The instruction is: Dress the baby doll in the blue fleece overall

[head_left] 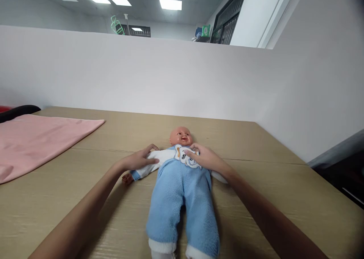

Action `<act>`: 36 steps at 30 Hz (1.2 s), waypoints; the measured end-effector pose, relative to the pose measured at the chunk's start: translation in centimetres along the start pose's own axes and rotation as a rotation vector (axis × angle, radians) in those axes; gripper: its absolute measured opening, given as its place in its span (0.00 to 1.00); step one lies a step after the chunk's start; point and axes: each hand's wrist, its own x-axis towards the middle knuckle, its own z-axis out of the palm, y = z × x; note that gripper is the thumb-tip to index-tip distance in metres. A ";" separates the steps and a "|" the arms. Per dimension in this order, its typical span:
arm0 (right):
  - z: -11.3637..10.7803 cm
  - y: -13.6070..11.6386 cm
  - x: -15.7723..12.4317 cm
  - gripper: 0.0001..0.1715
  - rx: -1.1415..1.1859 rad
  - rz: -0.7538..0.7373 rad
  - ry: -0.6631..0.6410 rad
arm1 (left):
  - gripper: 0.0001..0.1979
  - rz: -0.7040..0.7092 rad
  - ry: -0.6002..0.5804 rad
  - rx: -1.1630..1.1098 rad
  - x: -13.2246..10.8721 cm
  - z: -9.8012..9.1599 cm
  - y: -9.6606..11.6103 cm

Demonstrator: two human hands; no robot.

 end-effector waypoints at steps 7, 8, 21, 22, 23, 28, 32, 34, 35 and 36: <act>-2.2 6.1 -7.3 0.17 0.119 -0.139 0.031 | 0.19 0.064 0.164 0.181 0.0 0.4 2.0; -2.0 6.7 -8.3 0.15 0.046 -0.153 0.131 | 0.18 0.101 0.234 0.214 0.1 1.0 3.1; -2.1 14.3 -13.5 0.26 0.034 -0.051 0.277 | 0.12 0.596 0.038 0.659 7.8 10.4 12.3; -2.3 14.1 -13.3 0.26 0.082 -0.037 0.289 | 0.12 0.619 0.039 0.639 7.9 10.3 12.1; -2.5 13.8 -13.0 0.27 0.133 -0.031 0.318 | 0.12 0.646 0.041 0.600 7.8 10.3 12.0; -3.5 11.0 -9.9 0.33 0.360 -0.087 0.450 | 0.17 0.790 0.038 0.401 6.4 9.9 11.1; -2.9 7.1 -7.0 0.25 0.219 -0.212 0.456 | 0.18 0.961 0.107 0.456 5.8 9.8 10.4; -2.0 5.1 -6.0 0.16 0.109 -0.279 0.409 | 0.17 1.044 0.177 0.473 5.6 9.8 10.0; -1.5 4.3 -5.8 0.11 0.071 -0.310 0.371 | 0.16 1.063 0.218 0.452 5.6 9.8 9.8; -1.2 3.6 -5.6 0.07 0.051 -0.339 0.334 | 0.16 1.056 0.254 0.407 5.5 9.9 9.8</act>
